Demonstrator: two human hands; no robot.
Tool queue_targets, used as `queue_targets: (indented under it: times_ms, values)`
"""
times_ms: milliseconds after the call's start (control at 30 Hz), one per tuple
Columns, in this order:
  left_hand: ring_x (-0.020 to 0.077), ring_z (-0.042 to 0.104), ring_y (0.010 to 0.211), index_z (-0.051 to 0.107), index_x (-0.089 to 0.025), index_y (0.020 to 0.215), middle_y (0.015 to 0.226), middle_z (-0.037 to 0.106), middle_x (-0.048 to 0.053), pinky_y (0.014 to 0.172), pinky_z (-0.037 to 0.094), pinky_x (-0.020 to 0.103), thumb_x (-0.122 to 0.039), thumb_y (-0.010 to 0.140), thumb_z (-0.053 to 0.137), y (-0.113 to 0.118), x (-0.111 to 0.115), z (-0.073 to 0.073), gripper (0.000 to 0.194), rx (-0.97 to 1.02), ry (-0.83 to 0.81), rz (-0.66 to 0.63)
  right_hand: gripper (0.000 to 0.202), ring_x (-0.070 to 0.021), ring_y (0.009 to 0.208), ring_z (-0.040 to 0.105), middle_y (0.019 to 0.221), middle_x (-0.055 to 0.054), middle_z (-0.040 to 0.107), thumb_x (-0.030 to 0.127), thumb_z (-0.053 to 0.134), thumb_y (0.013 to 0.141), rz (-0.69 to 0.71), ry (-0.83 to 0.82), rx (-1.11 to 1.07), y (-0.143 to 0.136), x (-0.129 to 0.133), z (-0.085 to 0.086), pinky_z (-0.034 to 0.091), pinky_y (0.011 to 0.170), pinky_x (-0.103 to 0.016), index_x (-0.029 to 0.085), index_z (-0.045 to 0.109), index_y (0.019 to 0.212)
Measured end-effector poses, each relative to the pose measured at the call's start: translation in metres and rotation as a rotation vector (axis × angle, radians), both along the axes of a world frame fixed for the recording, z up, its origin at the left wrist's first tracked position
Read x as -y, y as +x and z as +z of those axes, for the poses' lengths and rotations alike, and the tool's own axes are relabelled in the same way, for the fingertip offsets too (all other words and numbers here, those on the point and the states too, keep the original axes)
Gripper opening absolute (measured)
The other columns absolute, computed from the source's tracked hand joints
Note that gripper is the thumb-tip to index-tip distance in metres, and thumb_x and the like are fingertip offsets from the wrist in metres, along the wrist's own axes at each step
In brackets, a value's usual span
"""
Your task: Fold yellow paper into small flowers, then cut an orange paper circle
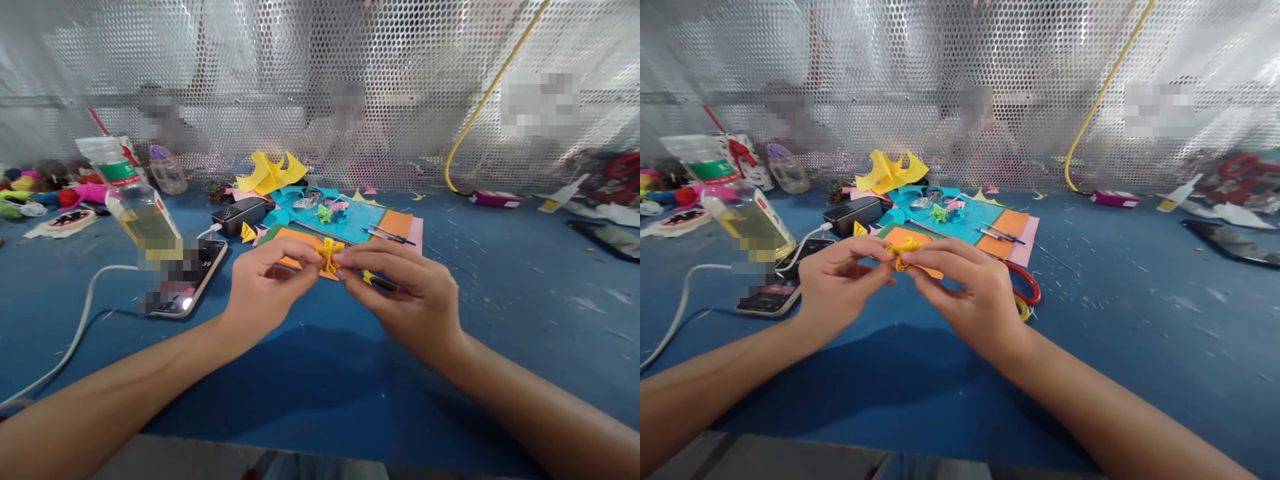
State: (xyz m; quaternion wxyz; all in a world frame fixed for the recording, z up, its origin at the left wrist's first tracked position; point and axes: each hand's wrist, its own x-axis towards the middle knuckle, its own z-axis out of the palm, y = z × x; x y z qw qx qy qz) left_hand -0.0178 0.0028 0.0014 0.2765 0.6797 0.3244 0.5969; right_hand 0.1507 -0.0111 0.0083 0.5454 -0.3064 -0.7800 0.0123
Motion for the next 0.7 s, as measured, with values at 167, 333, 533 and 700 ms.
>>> queue_targets:
  times_ms: [167,333,533,700]
  values:
    - [0.0093,0.062,0.061,0.063,-0.02,0.071,0.072,0.066,-0.002,0.052,0.053,0.017,-0.011,0.069,0.065,0.002,0.001,0.001,0.009,-0.013,0.04,0.074,0.011,-0.0169,0.077,0.062,0.087,-0.004,0.067,0.015,0.066,0.073,-0.085,0.142,0.081,0.001,0.001,0.001,0.051,0.072,-0.035,0.024,0.064,0.079]
    - [0.0107,0.064,0.067,0.061,-0.019,0.067,0.076,0.068,-0.002,0.05,0.05,0.016,-0.005,0.064,0.065,0.003,0.005,0.003,0.015,-0.074,0.124,0.147,0.012,-0.0154,0.073,0.063,0.079,-0.001,0.067,0.013,0.063,0.073,-0.026,0.046,0.022,-0.004,0.007,0.0,0.053,0.07,-0.032,0.023,0.057,0.074]
    - [0.0118,0.064,0.07,0.058,-0.019,0.067,0.078,0.065,-0.002,0.05,0.052,0.018,-0.005,0.065,0.064,0.004,0.007,0.002,0.015,0.017,0.114,0.059,0.02,-0.0109,0.066,0.061,0.078,0.002,0.066,0.008,0.062,0.072,0.062,-0.146,-0.224,-0.007,0.005,-0.011,0.054,0.061,-0.024,0.022,0.059,0.086]
    - [0.0123,0.064,0.071,0.057,-0.019,0.068,0.081,0.064,0.0,0.049,0.054,0.019,-0.008,0.068,0.065,0.004,0.008,0.002,0.013,0.073,0.076,0.024,0.025,-0.0094,0.067,0.062,0.085,0.002,0.069,0.009,0.065,0.071,0.132,-0.269,-0.393,-0.01,0.002,-0.007,0.055,0.06,-0.022,0.022,0.063,0.092]
